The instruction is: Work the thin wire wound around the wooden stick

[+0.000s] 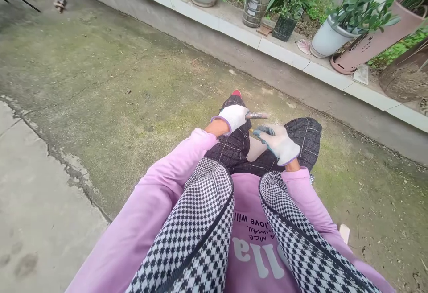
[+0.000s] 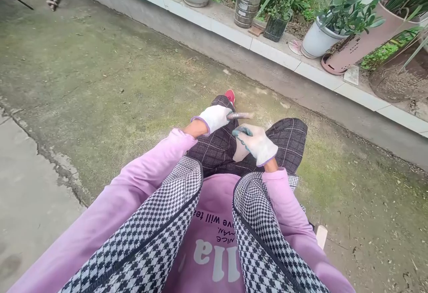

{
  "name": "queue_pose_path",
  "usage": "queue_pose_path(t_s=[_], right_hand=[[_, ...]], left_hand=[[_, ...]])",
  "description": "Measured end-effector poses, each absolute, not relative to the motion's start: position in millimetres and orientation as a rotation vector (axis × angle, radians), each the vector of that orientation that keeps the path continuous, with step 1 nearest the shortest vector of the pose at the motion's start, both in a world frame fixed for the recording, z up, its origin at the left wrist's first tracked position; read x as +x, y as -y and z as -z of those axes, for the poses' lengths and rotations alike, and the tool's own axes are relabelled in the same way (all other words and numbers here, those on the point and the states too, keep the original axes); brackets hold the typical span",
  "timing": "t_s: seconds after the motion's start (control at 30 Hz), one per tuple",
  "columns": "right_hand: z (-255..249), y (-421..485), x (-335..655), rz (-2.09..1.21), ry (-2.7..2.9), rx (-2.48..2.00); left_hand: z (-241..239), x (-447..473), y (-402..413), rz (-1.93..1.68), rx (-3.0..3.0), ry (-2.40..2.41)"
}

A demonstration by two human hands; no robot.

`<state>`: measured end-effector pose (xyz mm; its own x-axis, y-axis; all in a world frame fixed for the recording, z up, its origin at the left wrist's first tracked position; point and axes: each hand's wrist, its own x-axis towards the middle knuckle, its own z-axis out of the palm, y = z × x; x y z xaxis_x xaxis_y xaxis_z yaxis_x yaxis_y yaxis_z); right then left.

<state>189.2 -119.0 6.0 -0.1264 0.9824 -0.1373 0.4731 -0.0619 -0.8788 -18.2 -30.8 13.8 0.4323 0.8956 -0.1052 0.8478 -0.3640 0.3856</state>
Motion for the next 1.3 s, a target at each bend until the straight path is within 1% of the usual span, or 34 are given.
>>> queue_pose_path(t_s=[0.1, 0.17, 0.3, 0.47, 0.6, 0.7, 0.77, 0.83, 0.9, 0.97, 1.1, 1.17, 1.23, 1.3], right_hand=[[-24.8, 87.1, 201.6, -0.946, 1.719, -1.566], [-24.6, 61.4, 210.0, -0.918, 1.709, -1.605], [2.7, 36.7, 213.6, -1.14, 1.502, -1.639], [37.5, 73.9, 190.8, -1.256, 1.382, -1.581], [25.6, 106.5, 177.4, -1.303, 1.535, -1.547], [0.7, 99.8, 183.6, -1.154, 1.68, -1.542], [-12.7, 81.4, 193.5, -1.027, 1.697, -1.568], [-18.0, 59.9, 203.6, -0.997, 1.65, -1.591], [-13.7, 43.9, 210.8, -1.051, 1.54, -1.611], [-1.2, 39.5, 212.9, -1.128, 1.425, -1.61], [29.4, 66.1, 200.8, -1.227, 1.358, -1.589], [35.5, 86.9, 190.7, -1.268, 1.38, -1.582], [30.7, 102.1, 183.4, -1.301, 1.459, -1.551], [17.6, 105.2, 182.4, -1.277, 1.573, -1.52]], left_hand=[[-12.9, -10.6, 41.5, 0.023, 2.457, -1.425], [-14.0, -8.7, 46.9, 0.117, 2.548, -1.291], [-20.7, -11.2, 46.8, 0.082, 2.545, -1.127], [-22.5, -18.7, 31.2, -0.148, 2.362, -1.236], [-15.5, -26.1, 25.0, -0.197, 2.35, -1.464], [-14.3, -25.1, 31.5, -0.089, 2.43, -1.536], [-16.0, -20.5, 38.4, 0.053, 2.483, -1.453], [-18.4, -14.9, 44.2, 0.153, 2.533, -1.307], [-20.4, -10.8, 46.4, 0.164, 2.551, -1.183], [-21.8, -9.7, 44.2, 0.101, 2.515, -1.136], [-21.7, -16.9, 32.6, -0.176, 2.344, -1.199], [-20.0, -21.6, 28.3, -0.258, 2.295, -1.294], [-17.8, -23.5, 27.9, -0.23, 2.327, -1.403], [-16.2, -21.5, 31.9, -0.128, 2.398, -1.473]])
